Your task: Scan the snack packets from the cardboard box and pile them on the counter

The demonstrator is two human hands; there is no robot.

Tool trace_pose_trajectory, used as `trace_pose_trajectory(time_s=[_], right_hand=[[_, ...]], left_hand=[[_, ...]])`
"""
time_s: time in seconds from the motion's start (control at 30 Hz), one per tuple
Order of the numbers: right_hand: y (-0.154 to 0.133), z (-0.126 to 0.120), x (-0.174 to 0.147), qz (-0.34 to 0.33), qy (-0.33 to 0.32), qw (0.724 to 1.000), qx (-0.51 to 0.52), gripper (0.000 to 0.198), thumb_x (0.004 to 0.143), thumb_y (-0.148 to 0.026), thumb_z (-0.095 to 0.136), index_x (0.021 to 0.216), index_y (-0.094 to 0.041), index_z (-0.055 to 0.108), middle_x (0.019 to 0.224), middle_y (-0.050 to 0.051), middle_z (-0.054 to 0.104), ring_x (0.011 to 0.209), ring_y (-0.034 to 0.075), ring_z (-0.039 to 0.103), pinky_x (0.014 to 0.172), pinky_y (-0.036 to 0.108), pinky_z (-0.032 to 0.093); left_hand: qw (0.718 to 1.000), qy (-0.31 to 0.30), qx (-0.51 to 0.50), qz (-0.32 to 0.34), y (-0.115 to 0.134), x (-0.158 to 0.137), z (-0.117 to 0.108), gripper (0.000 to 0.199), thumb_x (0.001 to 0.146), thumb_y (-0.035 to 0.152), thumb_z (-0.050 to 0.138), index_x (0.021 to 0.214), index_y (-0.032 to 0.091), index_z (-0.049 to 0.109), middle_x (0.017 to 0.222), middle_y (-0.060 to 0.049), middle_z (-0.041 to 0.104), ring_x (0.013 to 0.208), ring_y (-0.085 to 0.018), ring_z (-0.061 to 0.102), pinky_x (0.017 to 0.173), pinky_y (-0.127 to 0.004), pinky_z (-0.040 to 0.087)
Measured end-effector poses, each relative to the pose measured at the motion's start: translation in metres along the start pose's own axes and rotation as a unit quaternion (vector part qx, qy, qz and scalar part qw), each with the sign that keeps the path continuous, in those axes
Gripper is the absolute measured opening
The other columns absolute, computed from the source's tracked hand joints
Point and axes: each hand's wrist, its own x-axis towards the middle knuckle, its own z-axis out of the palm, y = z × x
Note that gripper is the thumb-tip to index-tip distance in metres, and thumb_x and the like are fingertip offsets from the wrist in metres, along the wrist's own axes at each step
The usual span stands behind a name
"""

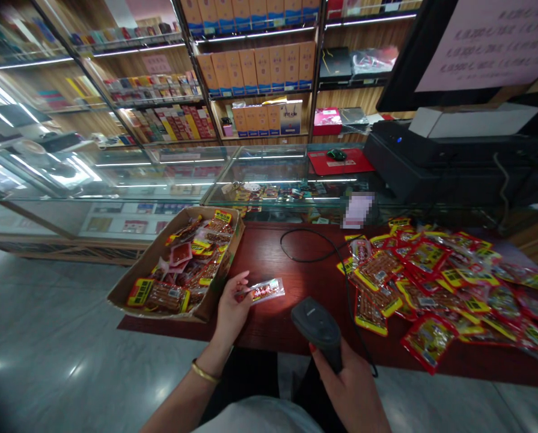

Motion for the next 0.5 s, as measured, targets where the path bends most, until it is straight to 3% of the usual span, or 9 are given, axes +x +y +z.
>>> trace_pose_trajectory(time_s=[0.33, 0.43, 0.5], right_hand=[[0.010, 0.000, 0.002, 0.005, -0.009, 1.000, 0.001, 0.047, 0.089, -0.062, 0.057, 0.104, -0.021, 0.075, 0.070, 0.005, 0.076, 0.062, 0.025, 0.073, 0.058, 0.030, 0.055], [0.012, -0.007, -0.002, 0.001, 0.031, 0.999, 0.025, 0.046, 0.088, -0.061, 0.059, 0.102, -0.020, 0.075, 0.075, 0.006, 0.078, 0.064, 0.024, 0.073, 0.060, 0.030, 0.056], [0.015, -0.012, -0.006, 0.007, 0.057, 0.998, 0.040, 0.044, 0.086, -0.061, 0.060, 0.096, -0.020, 0.074, 0.071, 0.005, 0.077, 0.060, 0.024, 0.072, 0.058, 0.030, 0.055]], left_hand=[[0.997, -0.016, -0.058, -0.051, 0.018, 0.001, 0.012, 0.050, 0.068, 0.003, 0.070, 0.113, 0.022, 0.075, 0.097, -0.001, 0.064, 0.079, -0.014, 0.061, 0.084, -0.030, 0.051], [0.989, -0.050, -0.105, -0.089, 0.028, 0.006, 0.046, 0.051, 0.066, 0.002, 0.073, 0.112, 0.022, 0.074, 0.098, -0.001, 0.065, 0.079, -0.013, 0.062, 0.078, -0.026, 0.052], [0.979, -0.083, -0.141, -0.119, 0.038, 0.013, 0.085, 0.050, 0.066, 0.002, 0.076, 0.112, 0.021, 0.073, 0.100, -0.001, 0.066, 0.081, -0.013, 0.064, 0.076, -0.025, 0.053]])
